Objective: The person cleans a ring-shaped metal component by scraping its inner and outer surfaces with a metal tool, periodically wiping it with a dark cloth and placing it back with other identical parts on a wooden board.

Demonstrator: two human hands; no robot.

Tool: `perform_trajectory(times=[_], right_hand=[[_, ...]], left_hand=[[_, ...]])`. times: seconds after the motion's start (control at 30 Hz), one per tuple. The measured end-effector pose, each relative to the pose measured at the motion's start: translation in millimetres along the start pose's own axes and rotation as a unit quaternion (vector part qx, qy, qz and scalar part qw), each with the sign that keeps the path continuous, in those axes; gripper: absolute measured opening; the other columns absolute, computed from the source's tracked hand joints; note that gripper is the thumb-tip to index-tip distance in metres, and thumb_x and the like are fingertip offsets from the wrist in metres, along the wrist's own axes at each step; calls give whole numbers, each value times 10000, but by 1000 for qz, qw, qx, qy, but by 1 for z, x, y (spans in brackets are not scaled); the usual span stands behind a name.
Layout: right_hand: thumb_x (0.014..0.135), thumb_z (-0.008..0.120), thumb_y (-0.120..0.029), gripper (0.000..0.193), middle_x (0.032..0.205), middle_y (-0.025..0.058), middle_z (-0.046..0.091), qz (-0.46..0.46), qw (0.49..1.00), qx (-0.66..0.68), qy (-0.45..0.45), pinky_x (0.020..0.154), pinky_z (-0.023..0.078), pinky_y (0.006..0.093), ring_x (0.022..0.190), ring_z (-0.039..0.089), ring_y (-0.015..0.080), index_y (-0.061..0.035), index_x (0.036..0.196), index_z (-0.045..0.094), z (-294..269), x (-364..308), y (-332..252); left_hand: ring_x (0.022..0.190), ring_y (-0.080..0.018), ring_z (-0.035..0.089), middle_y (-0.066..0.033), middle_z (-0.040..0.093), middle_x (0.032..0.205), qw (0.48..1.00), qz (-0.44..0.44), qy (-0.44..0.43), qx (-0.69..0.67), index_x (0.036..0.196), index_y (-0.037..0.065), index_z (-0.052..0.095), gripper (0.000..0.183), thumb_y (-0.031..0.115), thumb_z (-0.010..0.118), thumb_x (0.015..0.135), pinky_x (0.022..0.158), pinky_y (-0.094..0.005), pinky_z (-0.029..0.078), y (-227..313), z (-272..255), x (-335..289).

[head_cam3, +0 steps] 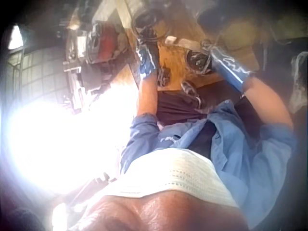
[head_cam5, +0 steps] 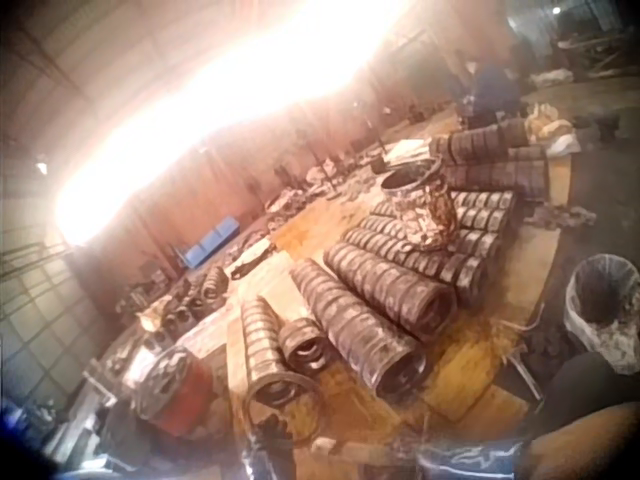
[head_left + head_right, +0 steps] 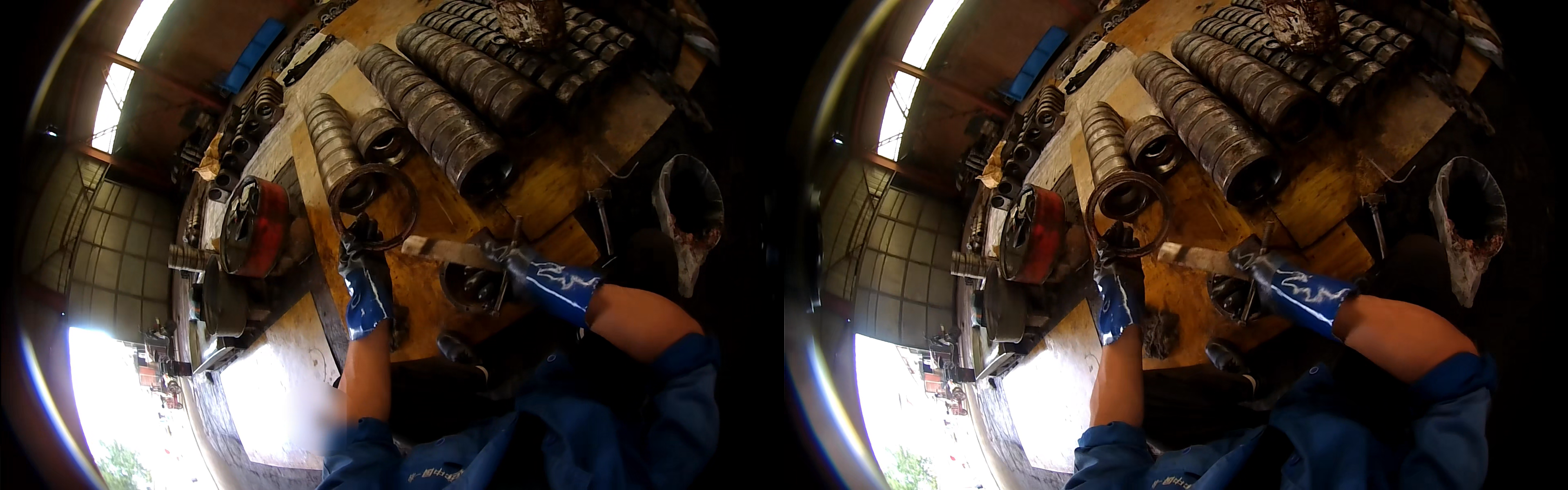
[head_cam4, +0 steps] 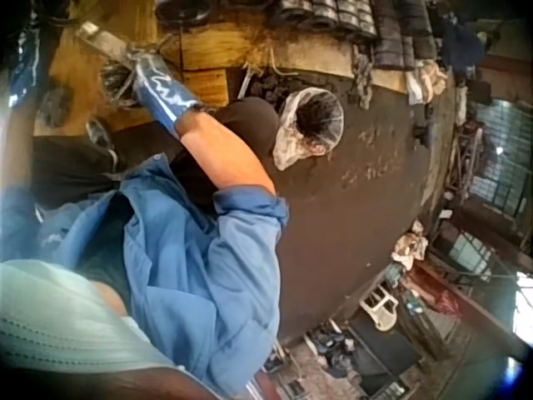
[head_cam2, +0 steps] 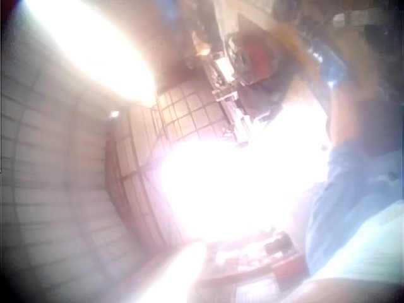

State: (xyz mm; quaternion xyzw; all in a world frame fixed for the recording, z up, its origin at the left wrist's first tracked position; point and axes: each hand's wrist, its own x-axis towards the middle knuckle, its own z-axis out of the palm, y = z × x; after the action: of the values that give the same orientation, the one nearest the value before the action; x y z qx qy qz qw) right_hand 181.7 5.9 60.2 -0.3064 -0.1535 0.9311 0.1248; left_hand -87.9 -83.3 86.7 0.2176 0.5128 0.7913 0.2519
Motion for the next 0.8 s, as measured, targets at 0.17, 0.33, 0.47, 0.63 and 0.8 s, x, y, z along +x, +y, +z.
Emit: perform_trajectory(times=[0.17,0.33,0.47,0.63,0.8], right_hand=[[907,561,-137,166,820,75,582,-196,816,-543,22,582,470,239,663,559,115,24,950,562,10,10,26],[911,568,-152,140,701,31,562,-185,932,-305,60,582,460,237,633,547,115,-38,840,609,-9,19,19],[930,494,-69,126,815,72,593,-273,910,-313,-14,577,473,206,656,565,130,4,1015,550,-27,29,6],[933,495,-95,250,863,70,617,-483,785,-381,-72,618,504,197,736,606,126,-1,1159,547,-41,38,-21],[941,520,-198,283,881,65,671,-376,853,-360,-35,608,524,220,717,646,109,-18,1146,595,-25,1,-33]], left_hand=[[1085,-294,601,-188,598,1194,999,13,27,-41,1179,-50,568,314,162,429,993,977,-385,493,-6,-18,-3],[1028,-292,628,-205,623,1143,1000,10,-17,12,1142,-59,590,296,159,476,977,940,-374,513,-18,-7,1],[996,-277,639,-186,643,1105,994,-30,-24,103,1120,-61,604,285,152,485,973,893,-358,529,-19,-31,22],[883,-184,650,-129,672,1027,930,77,-200,299,1088,-76,615,259,126,526,953,729,-264,515,-30,-41,20],[820,-145,619,-101,669,999,916,126,-125,359,1053,-70,623,217,96,558,931,677,-234,472,-12,-5,-14]])
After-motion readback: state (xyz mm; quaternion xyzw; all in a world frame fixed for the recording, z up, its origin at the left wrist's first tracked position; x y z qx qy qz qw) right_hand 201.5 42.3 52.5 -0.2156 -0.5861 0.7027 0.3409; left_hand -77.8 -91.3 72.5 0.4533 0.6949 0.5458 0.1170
